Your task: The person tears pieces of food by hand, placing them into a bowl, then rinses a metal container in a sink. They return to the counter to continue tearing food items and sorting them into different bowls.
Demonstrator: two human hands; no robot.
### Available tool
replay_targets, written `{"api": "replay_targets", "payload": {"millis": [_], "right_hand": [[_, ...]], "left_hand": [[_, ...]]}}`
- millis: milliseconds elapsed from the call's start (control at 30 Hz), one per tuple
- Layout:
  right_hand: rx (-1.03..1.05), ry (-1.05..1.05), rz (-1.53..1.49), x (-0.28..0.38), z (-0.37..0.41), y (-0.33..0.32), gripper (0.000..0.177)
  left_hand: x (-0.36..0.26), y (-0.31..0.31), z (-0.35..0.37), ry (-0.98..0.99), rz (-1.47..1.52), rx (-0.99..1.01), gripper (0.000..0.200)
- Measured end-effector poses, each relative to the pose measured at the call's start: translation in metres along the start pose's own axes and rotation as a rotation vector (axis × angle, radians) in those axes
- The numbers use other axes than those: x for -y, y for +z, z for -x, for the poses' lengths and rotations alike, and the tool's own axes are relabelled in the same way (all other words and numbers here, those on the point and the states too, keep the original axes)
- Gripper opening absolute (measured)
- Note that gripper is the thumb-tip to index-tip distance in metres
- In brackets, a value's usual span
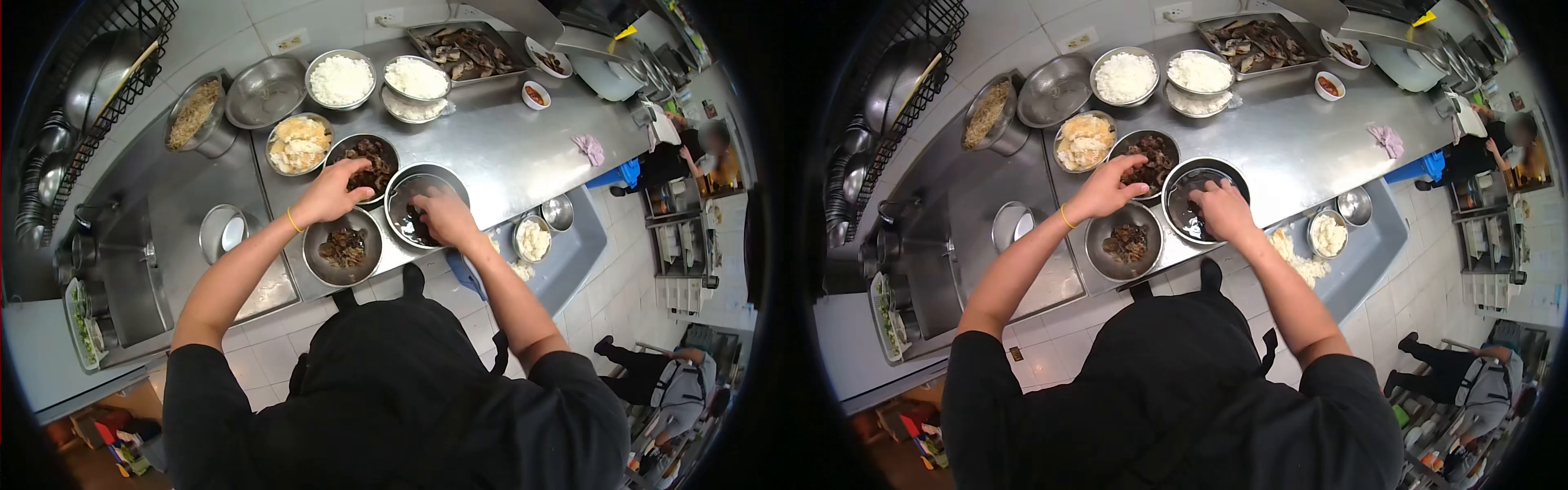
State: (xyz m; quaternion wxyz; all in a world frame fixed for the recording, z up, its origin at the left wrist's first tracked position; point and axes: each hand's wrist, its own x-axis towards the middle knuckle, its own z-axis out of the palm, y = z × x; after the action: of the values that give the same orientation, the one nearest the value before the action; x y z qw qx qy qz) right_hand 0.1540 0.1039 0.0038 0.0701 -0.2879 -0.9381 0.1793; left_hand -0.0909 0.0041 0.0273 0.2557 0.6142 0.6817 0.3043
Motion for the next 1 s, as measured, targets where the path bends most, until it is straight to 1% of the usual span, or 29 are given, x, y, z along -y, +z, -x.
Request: {"api": "replay_targets", "payload": {"millis": [33,67,100,167,200,233,300,333,367,433,467,500,567,633,667,700,800,833,900,933,1000], "right_hand": [[0.101,-0.096,0.016,-0.011,-0.002,0.003,0.017],[0.201,-0.193,0.033,-0.02,-0.004,0.006,0.021],[0.198,-0.191,0.035,-0.02,-0.006,0.005,0.021],[0.373,-0.165,0.057,-0.019,-0.013,0.007,0.033],[0.444,-0.207,-0.026,-0.028,-0.018,0.005,0.038],[0.443,-0.205,-0.029,-0.019,-0.018,-0.014,0.038],[0.359,0.002,-0.465,-0.008,-0.014,-0.053,0.034],[0.407,-0.004,-0.393,-0.012,-0.017,-0.056,0.026],[0.408,-0.006,-0.388,-0.018,-0.017,-0.054,0.026],[0.449,0.147,-0.689,-0.03,-0.02,-0.047,0.023],[0.46,0.15,-0.84,-0.031,-0.018,-0.047,0.025],[0.461,0.144,-0.838,-0.027,-0.017,-0.049,0.025],[0.36,0.131,-0.942,-0.016,-0.013,-0.056,0.03],[0.342,0.131,-0.968,-0.01,-0.011,-0.053,0.033],[0.291,0.131,-1.0,-0.011,-0.01,-0.047,0.034],[0.238,0.13,-1.032,-0.009,-0.009,-0.044,0.034],[0.208,0.179,-1.081,-0.001,-0.005,-0.037,0.03],[0.185,0.202,-1.124,0.0,-0.003,-0.034,0.029],[0.155,0.228,-1.172,0.001,-0.001,-0.032,0.028],[0.153,0.226,-1.224,0.002,0.001,-0.032,0.03],[0.147,0.229,-1.296,0.003,0.004,-0.03,0.033]], "left_hand": [[-0.005,-0.002,-0.001,0.003,0.035,0.108,0.045],[-0.012,-0.002,0.0,-0.028,0.043,0.145,0.037],[-0.017,0.001,0.001,-0.024,0.042,0.145,0.037],[-0.025,0.005,0.005,0.03,0.126,0.193,0.029],[-0.031,0.008,0.008,0.073,0.111,0.169,0.024],[-0.033,0.011,0.009,0.073,0.11,0.172,0.024],[-0.034,0.019,0.012,0.122,0.158,0.153,0.023],[-0.035,0.023,0.012,0.094,0.175,0.151,0.021],[-0.036,0.028,0.011,0.095,0.177,0.147,0.021],[-0.034,0.041,0.008,-0.07,0.351,0.109,0.019],[-0.031,0.052,0.008,-0.075,0.442,0.067,0.017],[-0.028,0.062,0.007,-0.096,0.549,0.056,0.018],[-0.038,0.078,0.01,-0.212,0.851,0.039,0.021],[-0.044,0.092,0.012,-0.229,0.935,-0.023,0.023],[-0.047,0.099,0.012,-0.203,0.969,-0.108,0.024],[-0.05,0.104,0.011,-0.174,1.0,-0.192,0.025],[-0.054,0.106,0.008,-0.221,0.95,-0.255,0.024],[-0.054,0.104,0.008,-0.224,0.949,-0.254,0.024],[-0.051,0.098,0.007,-0.229,0.838,-0.201,0.022],[-0.051,0.097,0.007,-0.211,0.821,-0.215,0.02],[-0.051,0.093,0.01,-0.217,0.858,-0.235,0.02]]}}
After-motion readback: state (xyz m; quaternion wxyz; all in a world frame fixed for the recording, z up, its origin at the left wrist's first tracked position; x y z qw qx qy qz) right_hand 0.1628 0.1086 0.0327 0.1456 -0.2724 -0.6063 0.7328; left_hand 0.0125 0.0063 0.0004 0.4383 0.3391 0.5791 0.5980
